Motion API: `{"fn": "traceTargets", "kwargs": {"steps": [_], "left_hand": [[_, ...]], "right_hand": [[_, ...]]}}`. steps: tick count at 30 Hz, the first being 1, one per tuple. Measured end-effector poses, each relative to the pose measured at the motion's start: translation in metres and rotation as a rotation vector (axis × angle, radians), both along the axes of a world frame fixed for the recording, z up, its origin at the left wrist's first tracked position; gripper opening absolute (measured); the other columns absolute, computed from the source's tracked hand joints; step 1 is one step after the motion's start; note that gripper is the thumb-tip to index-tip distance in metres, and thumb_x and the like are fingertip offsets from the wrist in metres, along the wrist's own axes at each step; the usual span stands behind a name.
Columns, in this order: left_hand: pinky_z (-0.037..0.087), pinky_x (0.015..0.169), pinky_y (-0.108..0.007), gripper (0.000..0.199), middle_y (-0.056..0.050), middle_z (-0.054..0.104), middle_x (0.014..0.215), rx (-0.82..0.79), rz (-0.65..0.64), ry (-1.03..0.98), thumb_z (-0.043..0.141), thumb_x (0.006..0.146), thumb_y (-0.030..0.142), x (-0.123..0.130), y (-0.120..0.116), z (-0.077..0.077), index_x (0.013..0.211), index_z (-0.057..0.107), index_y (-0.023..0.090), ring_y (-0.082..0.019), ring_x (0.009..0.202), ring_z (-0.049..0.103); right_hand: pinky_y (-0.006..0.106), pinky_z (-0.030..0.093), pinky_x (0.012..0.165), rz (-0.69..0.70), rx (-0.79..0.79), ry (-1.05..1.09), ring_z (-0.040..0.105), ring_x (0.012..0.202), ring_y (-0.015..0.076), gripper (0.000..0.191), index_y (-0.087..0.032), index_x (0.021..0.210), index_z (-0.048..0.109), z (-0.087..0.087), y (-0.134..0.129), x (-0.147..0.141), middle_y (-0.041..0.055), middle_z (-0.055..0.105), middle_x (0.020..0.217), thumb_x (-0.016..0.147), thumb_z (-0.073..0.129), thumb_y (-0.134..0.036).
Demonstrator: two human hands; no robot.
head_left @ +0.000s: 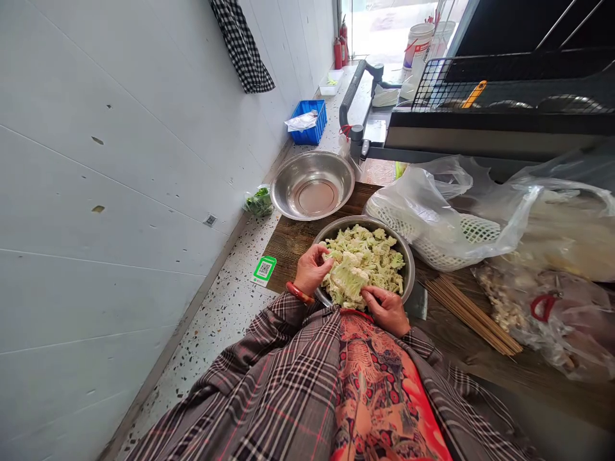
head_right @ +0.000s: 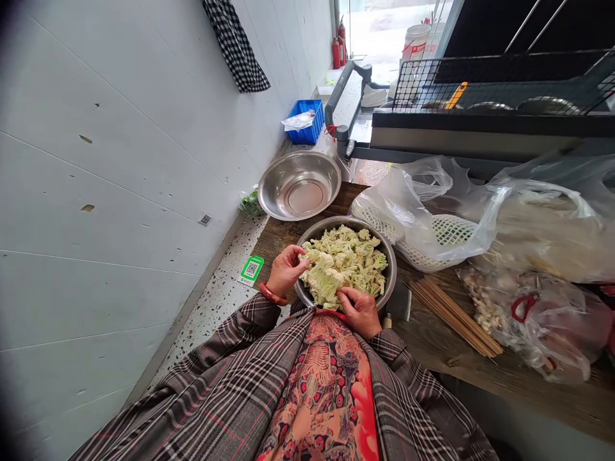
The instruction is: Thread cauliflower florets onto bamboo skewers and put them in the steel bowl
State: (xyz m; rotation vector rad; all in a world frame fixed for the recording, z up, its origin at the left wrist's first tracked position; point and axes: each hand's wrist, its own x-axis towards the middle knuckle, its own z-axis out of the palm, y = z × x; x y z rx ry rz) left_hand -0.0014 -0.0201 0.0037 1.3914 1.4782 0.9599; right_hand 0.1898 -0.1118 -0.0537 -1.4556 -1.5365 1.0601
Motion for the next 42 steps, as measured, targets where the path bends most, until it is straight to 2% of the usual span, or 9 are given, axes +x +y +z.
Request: {"fn": "traceTargets", "kwargs": {"steps": [6, 13, 23, 31, 34, 36, 39, 42], "left_hand": [[0.03, 0.052, -0.021, 0.016, 0.004, 0.049, 0.06, -0.02, -0.017, -0.034, 0.069, 0.065, 0.024, -0.004, -0.001, -0.005, 0.076, 0.06, 0.016, -0.007, 0.053, 0.04], [0.031, 0.052, -0.021, 0.023, 0.004, 0.05, 0.059, -0.148, -0.049, -0.219, 0.073, 0.062, 0.028, -0.009, -0.002, -0.006, 0.073, 0.059, 0.015, -0.007, 0.052, 0.042], [0.028, 0.051, -0.021, 0.018, 0.004, 0.047, 0.056, -0.099, -0.089, -0.084, 0.072, 0.062, 0.027, -0.008, -0.002, 0.0, 0.069, 0.061, 0.014, -0.007, 0.052, 0.038], [0.027, 0.051, -0.021, 0.016, 0.005, 0.043, 0.055, -0.117, -0.156, -0.03, 0.069, 0.064, 0.026, -0.005, -0.004, -0.001, 0.071, 0.06, 0.014, -0.006, 0.052, 0.035], [0.029, 0.052, -0.02, 0.02, 0.005, 0.046, 0.057, -0.169, -0.16, -0.103, 0.071, 0.063, 0.028, -0.004, -0.004, -0.004, 0.07, 0.058, 0.014, -0.006, 0.054, 0.038], [0.031, 0.053, -0.02, 0.025, 0.004, 0.049, 0.061, -0.223, -0.105, -0.199, 0.071, 0.063, 0.033, -0.005, -0.002, -0.005, 0.07, 0.056, 0.014, -0.006, 0.056, 0.041], [0.035, 0.054, -0.02, 0.035, -0.001, 0.059, 0.077, -0.327, 0.0, -0.387, 0.066, 0.069, 0.047, -0.009, 0.004, -0.005, 0.079, 0.057, 0.015, -0.008, 0.061, 0.048], [0.039, 0.057, -0.022, 0.044, -0.005, 0.063, 0.089, -0.43, -0.011, -0.497, 0.062, 0.071, 0.056, -0.011, 0.007, -0.004, 0.088, 0.06, 0.015, -0.01, 0.068, 0.055]], "right_hand": [[0.025, 0.048, 0.063, -0.009, 0.009, -0.013, 0.062, 0.065, 0.0159, 0.031, -0.017, 0.081, 0.07, 0.002, 0.0, -0.002, 0.0033, 0.069, 0.072, 0.088, 0.048, -0.038], [0.023, 0.045, 0.056, -0.016, -0.026, 0.058, 0.055, 0.057, 0.0135, 0.034, -0.016, 0.08, 0.069, -0.001, -0.004, -0.004, 0.0011, 0.061, 0.061, 0.088, 0.047, -0.041], [0.023, 0.043, 0.057, -0.01, -0.035, 0.075, 0.054, 0.058, 0.0139, 0.035, -0.017, 0.079, 0.067, -0.005, -0.004, -0.006, 0.0011, 0.059, 0.062, 0.088, 0.046, -0.044], [0.022, 0.041, 0.057, 0.006, -0.043, 0.079, 0.051, 0.057, 0.0127, 0.034, -0.016, 0.078, 0.065, -0.009, -0.004, -0.007, 0.0004, 0.056, 0.061, 0.088, 0.045, -0.041], [0.023, 0.041, 0.059, 0.02, -0.029, 0.088, 0.052, 0.06, 0.0131, 0.032, -0.016, 0.077, 0.065, -0.008, -0.003, -0.007, 0.0008, 0.058, 0.063, 0.088, 0.046, -0.04], [0.023, 0.041, 0.059, 0.026, -0.027, 0.108, 0.052, 0.06, 0.0131, 0.032, -0.016, 0.078, 0.066, -0.006, -0.002, -0.008, 0.0006, 0.058, 0.062, 0.088, 0.046, -0.039], [0.022, 0.04, 0.057, 0.018, -0.044, 0.134, 0.05, 0.057, 0.0123, 0.032, -0.016, 0.079, 0.066, -0.003, 0.0, -0.008, -0.0005, 0.055, 0.06, 0.088, 0.047, -0.04], [0.022, 0.039, 0.054, 0.002, -0.061, 0.142, 0.048, 0.054, 0.0115, 0.034, -0.016, 0.078, 0.066, -0.003, -0.001, -0.007, -0.0013, 0.053, 0.057, 0.088, 0.047, -0.042]]}}
